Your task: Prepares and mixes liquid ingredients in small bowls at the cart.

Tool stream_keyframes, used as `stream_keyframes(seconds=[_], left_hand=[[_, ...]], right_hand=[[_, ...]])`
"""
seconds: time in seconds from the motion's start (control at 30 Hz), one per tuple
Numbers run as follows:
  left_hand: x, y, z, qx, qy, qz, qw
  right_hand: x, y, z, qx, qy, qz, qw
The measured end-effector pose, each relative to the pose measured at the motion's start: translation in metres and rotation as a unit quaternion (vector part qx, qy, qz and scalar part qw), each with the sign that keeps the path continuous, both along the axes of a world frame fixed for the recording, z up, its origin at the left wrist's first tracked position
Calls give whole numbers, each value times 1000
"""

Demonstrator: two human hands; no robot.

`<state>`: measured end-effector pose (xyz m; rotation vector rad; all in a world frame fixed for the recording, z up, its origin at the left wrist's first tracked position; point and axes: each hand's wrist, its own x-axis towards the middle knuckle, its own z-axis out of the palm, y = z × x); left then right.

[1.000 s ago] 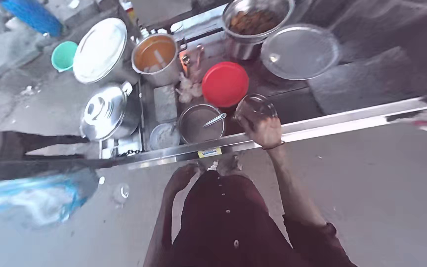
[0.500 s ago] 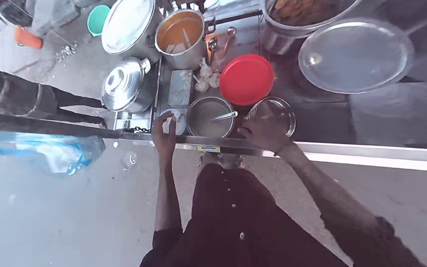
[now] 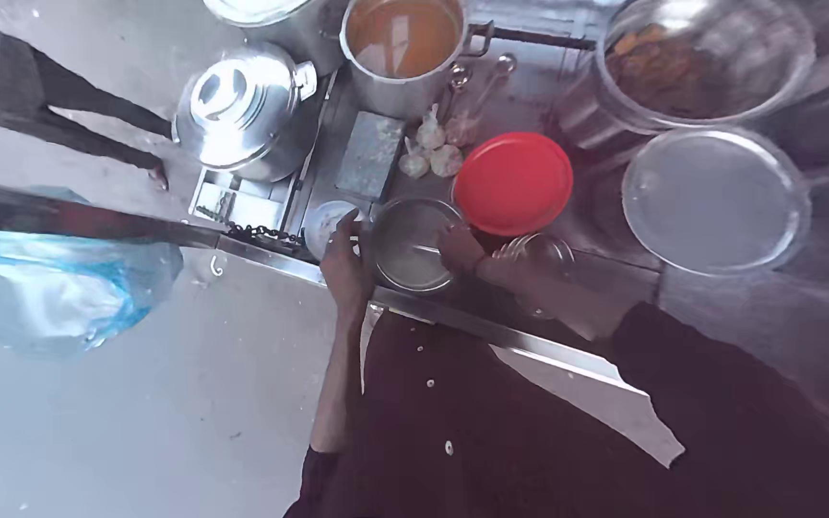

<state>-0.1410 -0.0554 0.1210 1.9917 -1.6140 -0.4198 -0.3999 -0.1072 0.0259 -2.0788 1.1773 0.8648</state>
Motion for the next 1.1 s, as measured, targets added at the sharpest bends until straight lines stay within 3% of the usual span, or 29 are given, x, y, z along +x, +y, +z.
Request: stream_keyframes(seconds=[0.07, 0.13, 0.23, 0.33, 0.5, 0.7, 1.1], left_hand=[[0, -1, -1, 6, -8, 8, 1000], [-1, -2, 0, 2, -14, 12, 1000], [-3, -2, 1, -6, -14, 11, 1000], [-2, -3, 0, -11, -8, 9, 1000], [-3, -4, -1, -21, -3, 7, 1000], [0, 0, 0, -18, 8, -5, 1000], [19, -13, 1, -12, -62, -3, 998]], right_hand=[[4, 14, -48, -139, -116, -118, 976], [8, 1, -40, -91, -95, -172, 976], [2, -15, -5, -92, -75, -112, 987], [-15, -8, -18, -131, -96, -59, 985], [-20, 7, -20, -88, -48, -110, 989], [-25, 11, -18, -93, -63, -157, 981], [-41, 17, -35, -98, -53, -169, 979]])
